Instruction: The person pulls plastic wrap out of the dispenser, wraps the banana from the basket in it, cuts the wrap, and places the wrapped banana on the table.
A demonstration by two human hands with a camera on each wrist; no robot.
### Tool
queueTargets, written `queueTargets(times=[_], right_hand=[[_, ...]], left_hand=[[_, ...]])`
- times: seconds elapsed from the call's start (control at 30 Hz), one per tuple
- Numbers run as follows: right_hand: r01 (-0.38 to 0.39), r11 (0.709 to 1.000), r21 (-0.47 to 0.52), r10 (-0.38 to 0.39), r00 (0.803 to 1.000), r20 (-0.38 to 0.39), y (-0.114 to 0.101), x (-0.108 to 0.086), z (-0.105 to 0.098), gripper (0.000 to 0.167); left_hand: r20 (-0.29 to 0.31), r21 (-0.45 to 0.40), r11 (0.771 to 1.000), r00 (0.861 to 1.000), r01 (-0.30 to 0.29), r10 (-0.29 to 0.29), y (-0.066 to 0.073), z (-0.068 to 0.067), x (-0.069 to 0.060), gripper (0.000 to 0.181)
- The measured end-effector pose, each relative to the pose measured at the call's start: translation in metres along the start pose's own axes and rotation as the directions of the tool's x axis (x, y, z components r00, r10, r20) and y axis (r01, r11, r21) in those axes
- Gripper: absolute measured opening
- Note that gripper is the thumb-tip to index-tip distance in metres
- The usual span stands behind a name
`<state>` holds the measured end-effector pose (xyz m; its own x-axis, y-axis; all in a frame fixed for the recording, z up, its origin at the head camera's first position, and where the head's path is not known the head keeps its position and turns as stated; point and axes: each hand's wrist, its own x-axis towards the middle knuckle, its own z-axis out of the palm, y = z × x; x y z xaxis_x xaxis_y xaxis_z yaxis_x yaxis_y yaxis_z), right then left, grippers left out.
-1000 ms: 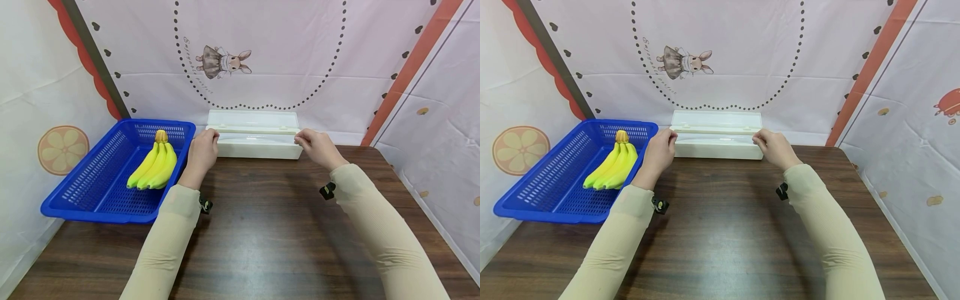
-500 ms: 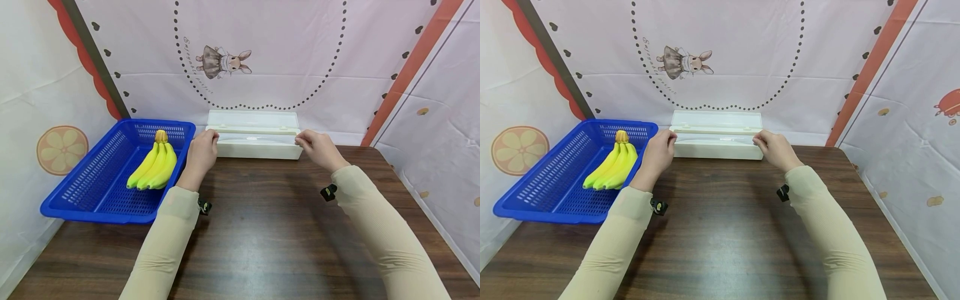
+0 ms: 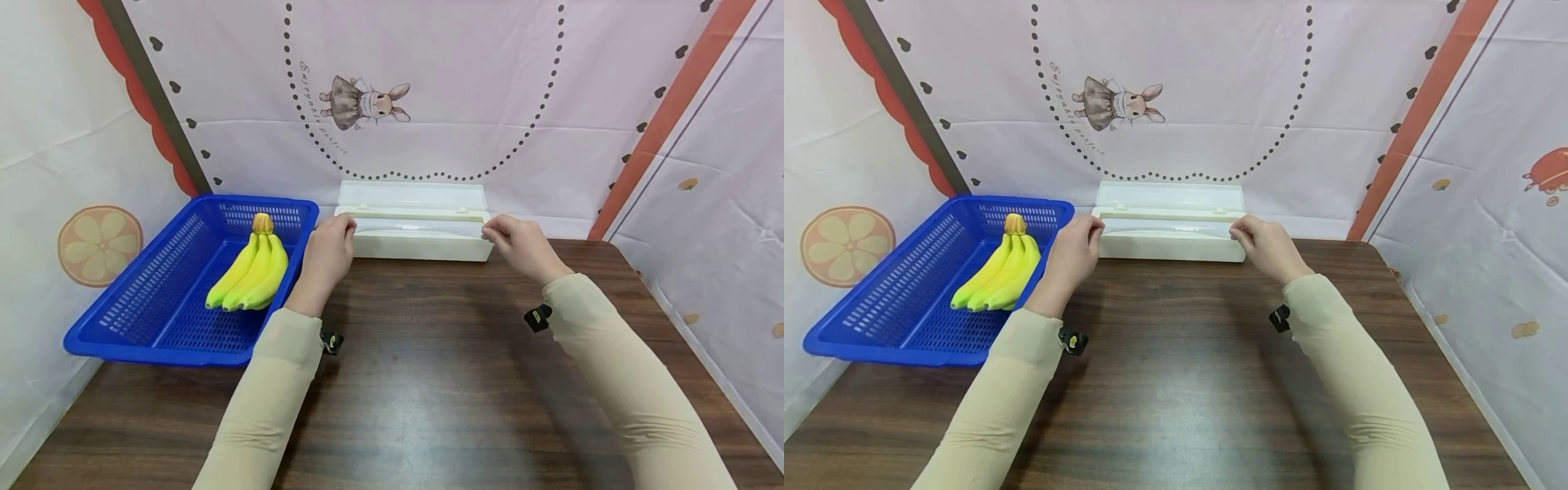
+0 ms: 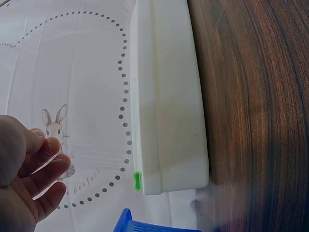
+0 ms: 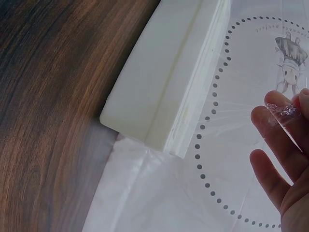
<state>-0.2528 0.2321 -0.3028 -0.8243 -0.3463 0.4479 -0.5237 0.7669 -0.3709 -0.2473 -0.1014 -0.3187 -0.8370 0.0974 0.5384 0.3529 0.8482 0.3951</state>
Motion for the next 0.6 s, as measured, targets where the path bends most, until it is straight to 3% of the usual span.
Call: queueTargets(times=[0.6], right_hand=[[0.013,1.0,-0.008,-0.013,1.0,-0.021,-0.0011,-0.0038,-0.0005,0.015]], left_hand=[[-0.032,-0.01,0.999,0.998,-0.051,0.051,-0.0003,-0.0019,-0.0043,0.014]])
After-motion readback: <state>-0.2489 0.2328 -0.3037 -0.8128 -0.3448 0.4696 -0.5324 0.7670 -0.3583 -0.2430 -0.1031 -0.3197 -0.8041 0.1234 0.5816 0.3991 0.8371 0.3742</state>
